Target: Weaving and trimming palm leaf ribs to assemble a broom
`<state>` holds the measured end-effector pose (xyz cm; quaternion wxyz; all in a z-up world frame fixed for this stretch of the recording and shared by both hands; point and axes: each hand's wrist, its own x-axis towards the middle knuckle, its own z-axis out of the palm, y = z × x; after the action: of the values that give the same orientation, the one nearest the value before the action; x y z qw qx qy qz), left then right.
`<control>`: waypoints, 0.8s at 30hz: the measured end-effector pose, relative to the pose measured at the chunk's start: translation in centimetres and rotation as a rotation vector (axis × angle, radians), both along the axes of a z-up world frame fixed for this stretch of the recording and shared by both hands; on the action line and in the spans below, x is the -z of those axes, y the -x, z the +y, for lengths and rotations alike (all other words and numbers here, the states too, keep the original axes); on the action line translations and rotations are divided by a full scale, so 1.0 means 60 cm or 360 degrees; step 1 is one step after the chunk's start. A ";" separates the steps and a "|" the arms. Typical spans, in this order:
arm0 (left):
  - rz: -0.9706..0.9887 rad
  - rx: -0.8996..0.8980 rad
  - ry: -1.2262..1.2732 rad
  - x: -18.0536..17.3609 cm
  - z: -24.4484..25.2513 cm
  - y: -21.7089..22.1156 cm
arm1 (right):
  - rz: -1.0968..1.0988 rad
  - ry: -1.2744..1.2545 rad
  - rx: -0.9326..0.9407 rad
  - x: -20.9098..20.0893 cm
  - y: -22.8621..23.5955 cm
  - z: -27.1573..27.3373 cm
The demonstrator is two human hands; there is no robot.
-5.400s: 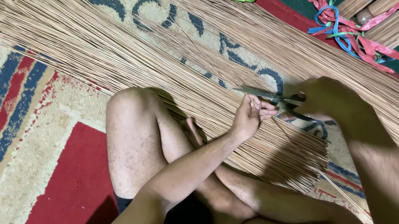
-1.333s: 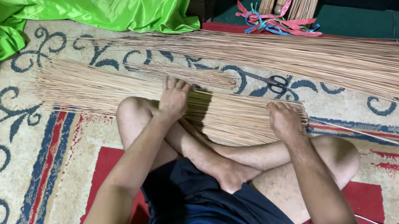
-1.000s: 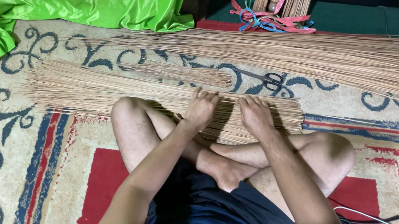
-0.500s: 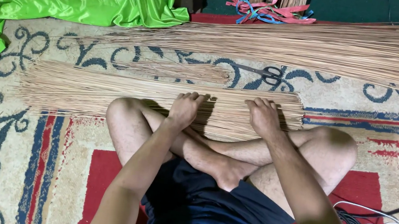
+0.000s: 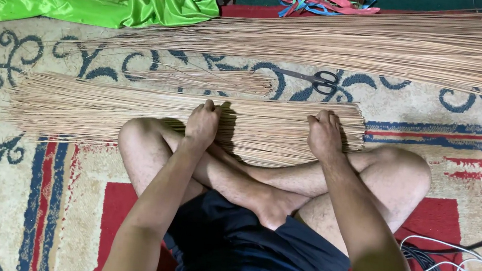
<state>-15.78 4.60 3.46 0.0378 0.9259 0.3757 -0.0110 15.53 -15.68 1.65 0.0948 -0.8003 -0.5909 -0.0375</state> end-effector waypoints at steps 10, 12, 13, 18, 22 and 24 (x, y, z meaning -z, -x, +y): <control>-0.0004 0.0082 -0.0049 -0.016 -0.007 0.002 | -0.0088 0.0090 0.0033 -0.007 0.000 -0.004; -0.0012 0.0065 -0.0027 -0.001 0.000 0.005 | -0.0155 -0.0016 0.0007 0.004 -0.004 -0.006; -0.0011 0.0068 -0.0026 0.004 0.002 0.008 | -0.0154 -0.0015 0.0010 0.004 -0.004 -0.009; -0.0003 -0.0022 -0.0044 0.025 0.015 0.019 | -0.0249 -0.0082 0.0126 0.016 -0.014 -0.013; -0.0002 -0.0059 -0.0037 0.023 0.017 0.020 | -0.0219 -0.0069 0.0145 0.018 -0.016 -0.015; 0.0025 -0.0087 -0.0010 0.016 0.016 0.019 | -0.0140 -0.0015 0.0172 0.010 -0.013 -0.013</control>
<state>-16.91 5.59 2.49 0.0321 0.9153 0.4011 -0.0162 16.30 -16.49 1.04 0.0705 -0.8281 -0.5502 -0.0804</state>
